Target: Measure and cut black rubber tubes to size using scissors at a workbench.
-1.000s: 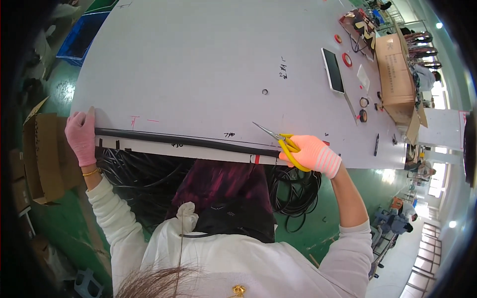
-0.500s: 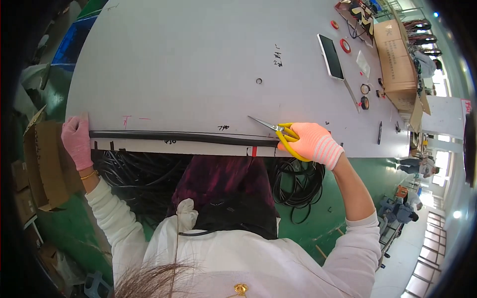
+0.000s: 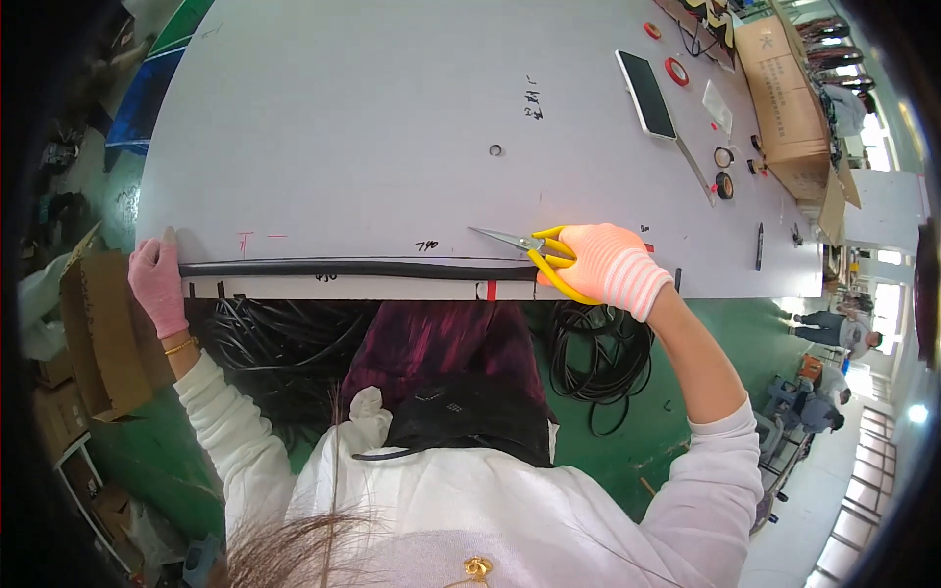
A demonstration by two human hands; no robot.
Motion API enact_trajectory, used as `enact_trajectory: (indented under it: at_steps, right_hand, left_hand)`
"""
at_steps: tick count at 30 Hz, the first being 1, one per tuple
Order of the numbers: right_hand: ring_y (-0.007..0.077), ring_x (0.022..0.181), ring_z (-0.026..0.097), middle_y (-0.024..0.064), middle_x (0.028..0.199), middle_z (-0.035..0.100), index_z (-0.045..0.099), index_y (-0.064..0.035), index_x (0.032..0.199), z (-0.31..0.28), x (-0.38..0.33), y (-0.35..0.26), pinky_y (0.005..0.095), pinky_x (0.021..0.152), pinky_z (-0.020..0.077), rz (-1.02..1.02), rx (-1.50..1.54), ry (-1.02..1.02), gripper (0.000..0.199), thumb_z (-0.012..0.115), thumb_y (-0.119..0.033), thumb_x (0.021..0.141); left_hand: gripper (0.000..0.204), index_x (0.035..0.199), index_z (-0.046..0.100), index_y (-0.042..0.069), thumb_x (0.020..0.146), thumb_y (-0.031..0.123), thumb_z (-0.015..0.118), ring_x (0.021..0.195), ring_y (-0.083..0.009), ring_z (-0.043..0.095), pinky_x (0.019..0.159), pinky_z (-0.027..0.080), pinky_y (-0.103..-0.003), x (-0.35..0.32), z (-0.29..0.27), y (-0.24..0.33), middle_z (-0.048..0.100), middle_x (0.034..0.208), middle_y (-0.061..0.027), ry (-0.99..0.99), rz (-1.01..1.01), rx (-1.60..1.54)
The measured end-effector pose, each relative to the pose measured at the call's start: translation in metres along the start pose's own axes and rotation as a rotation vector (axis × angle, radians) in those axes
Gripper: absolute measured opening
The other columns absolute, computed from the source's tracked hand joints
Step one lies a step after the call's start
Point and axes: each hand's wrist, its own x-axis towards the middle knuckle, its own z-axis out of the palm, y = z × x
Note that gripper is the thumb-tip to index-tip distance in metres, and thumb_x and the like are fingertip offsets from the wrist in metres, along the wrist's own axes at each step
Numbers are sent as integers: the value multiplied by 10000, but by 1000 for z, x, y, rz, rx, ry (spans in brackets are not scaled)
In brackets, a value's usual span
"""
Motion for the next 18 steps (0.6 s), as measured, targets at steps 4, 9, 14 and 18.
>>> enact_trajectory:
  at_steps: [4, 9, 14, 18]
  right_hand:
    - [300, 949, 702, 85, 1063, 745, 677, -133, 1227, -3, 6, 0, 374, 810, 556, 62, -96, -64, 490, 664, -475, 877]
    - [305, 934, 716, 125, 966, 749, 731, -78, 1089, -6, 3, 0, 388, 800, 575, 31, -153, -70, 470, 581, -484, 905]
    - [303, 934, 718, 127, 968, 749, 737, -88, 1083, -9, 1, 2, 385, 797, 577, 11, -101, -53, 488, 593, -506, 876]
    - [301, 930, 719, 126, 960, 749, 740, -88, 1077, -8, 3, 5, 386, 791, 578, 31, -87, -70, 490, 599, -506, 862]
  left_hand:
    - [71, 933, 639, 25, 896, 86, 633, 863, -274, 585, 802, 471, -392, -15, -1, 69, 604, 886, -125, 70, 155, 284]
    - [371, 1077, 687, 137, 714, 123, 763, 1051, -292, 574, 962, 437, -429, -118, 49, 244, 625, 1031, -74, -268, 533, -152]
    - [356, 1005, 701, 165, 683, 277, 804, 973, -273, 569, 888, 414, -437, -158, 74, 330, 598, 985, -24, -419, 620, -266]
    - [322, 924, 691, 146, 657, 274, 821, 953, -261, 580, 852, 419, -433, -158, 76, 343, 605, 973, -21, -393, 597, -228]
